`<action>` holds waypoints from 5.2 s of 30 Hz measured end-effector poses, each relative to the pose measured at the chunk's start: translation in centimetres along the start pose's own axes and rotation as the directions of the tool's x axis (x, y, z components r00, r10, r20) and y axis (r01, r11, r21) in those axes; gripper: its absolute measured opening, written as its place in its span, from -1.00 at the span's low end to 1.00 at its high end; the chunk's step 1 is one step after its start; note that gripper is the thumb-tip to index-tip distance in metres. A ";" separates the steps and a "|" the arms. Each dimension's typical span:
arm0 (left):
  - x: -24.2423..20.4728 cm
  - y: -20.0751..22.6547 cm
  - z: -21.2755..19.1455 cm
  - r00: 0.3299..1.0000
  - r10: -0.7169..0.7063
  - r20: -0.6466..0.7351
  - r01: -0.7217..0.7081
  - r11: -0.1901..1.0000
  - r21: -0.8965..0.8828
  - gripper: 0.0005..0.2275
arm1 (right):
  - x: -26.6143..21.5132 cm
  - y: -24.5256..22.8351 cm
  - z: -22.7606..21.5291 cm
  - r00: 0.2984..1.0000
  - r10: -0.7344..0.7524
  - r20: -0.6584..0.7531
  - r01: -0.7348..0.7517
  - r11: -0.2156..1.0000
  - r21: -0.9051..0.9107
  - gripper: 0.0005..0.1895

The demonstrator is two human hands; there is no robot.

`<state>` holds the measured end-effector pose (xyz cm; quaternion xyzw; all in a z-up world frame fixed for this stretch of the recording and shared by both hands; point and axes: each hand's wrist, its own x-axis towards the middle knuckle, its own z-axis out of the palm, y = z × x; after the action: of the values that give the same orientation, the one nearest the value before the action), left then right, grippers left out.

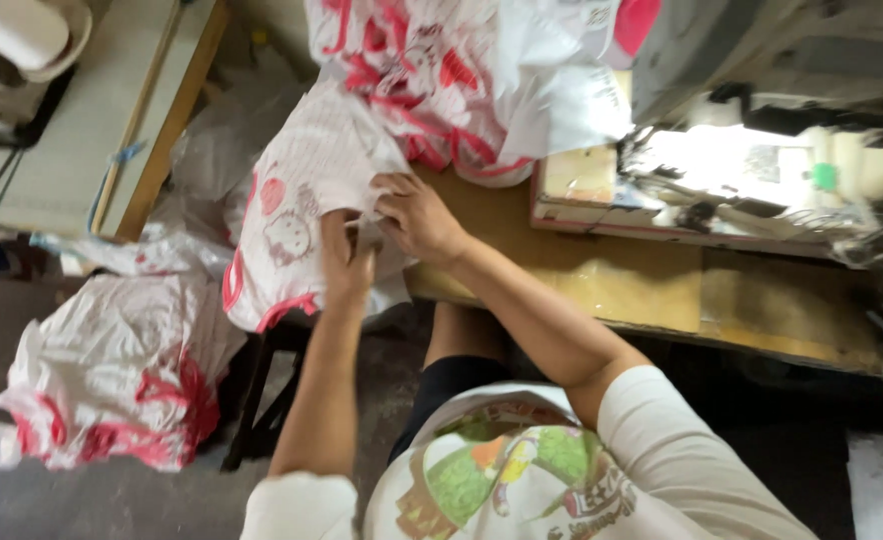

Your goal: A person is seen picking up, unfolding, and inspecting small printed garments from a pile on a sewing machine table.

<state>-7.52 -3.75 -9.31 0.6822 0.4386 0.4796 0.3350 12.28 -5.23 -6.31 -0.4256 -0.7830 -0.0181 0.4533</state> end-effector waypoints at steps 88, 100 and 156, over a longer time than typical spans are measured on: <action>-4.6 15.1 11.3 0.789 0.069 0.610 0.046 0.984 -0.172 -0.73 | -16.7 -4.0 -19.7 0.183 0.980 -0.075 -0.329 0.133 0.935 -0.95; -4.6 14.7 10.7 0.781 0.111 0.615 -0.008 0.986 -0.168 -0.75 | -19.2 -4.4 -18.3 0.135 0.978 -0.157 -0.368 0.197 0.909 -0.86; 6.5 11.8 20.2 0.692 0.622 0.367 -0.695 0.712 0.103 -0.67 | -17.1 1.3 -17.0 0.256 0.921 -0.294 -0.388 0.376 0.842 -0.81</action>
<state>15.92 -3.14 -2.99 0.8940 0.1585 0.4015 0.1200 28.85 -22.59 -9.12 -0.5066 -0.1935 0.2743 0.7941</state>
